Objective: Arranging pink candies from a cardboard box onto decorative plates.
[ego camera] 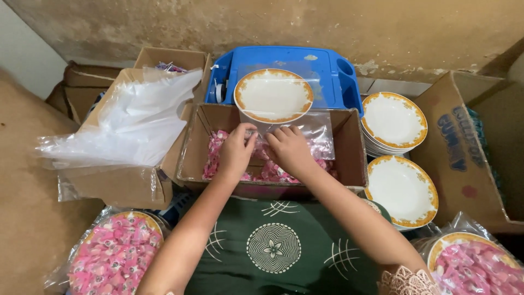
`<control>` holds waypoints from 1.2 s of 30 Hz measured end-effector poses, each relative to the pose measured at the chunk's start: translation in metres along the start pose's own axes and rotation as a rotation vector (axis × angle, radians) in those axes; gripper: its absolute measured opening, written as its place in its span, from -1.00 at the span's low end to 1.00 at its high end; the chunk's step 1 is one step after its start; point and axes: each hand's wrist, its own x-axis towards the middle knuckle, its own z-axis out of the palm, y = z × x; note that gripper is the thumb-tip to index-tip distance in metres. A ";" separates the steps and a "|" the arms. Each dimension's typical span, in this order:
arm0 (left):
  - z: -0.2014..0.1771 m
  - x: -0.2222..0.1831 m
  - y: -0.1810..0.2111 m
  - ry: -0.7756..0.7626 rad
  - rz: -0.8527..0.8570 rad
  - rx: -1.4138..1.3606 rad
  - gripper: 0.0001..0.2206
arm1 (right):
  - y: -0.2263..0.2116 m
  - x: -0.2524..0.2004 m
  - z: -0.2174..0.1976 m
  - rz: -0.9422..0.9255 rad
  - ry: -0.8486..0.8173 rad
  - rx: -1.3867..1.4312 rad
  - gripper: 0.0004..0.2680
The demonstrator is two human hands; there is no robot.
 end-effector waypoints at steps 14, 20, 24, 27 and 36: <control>0.020 0.023 0.019 0.038 0.431 0.442 -0.41 | 0.044 0.006 -0.012 -0.009 -0.001 -0.241 -0.94; 0.042 0.038 0.026 0.043 0.585 0.531 -0.59 | 0.049 0.013 -0.014 -0.011 0.011 -0.250 -0.93; 0.039 0.050 0.011 0.132 0.647 0.516 -0.95 | 0.055 0.008 -0.018 0.012 -0.031 -0.259 -0.96; 0.052 0.070 -0.039 0.121 0.507 0.573 -0.95 | 0.083 -0.010 -0.005 0.070 -0.068 -0.293 -0.98; 0.018 0.121 -0.084 -0.026 -0.081 0.398 -0.79 | 0.156 -0.030 0.018 0.911 -0.546 0.034 -0.72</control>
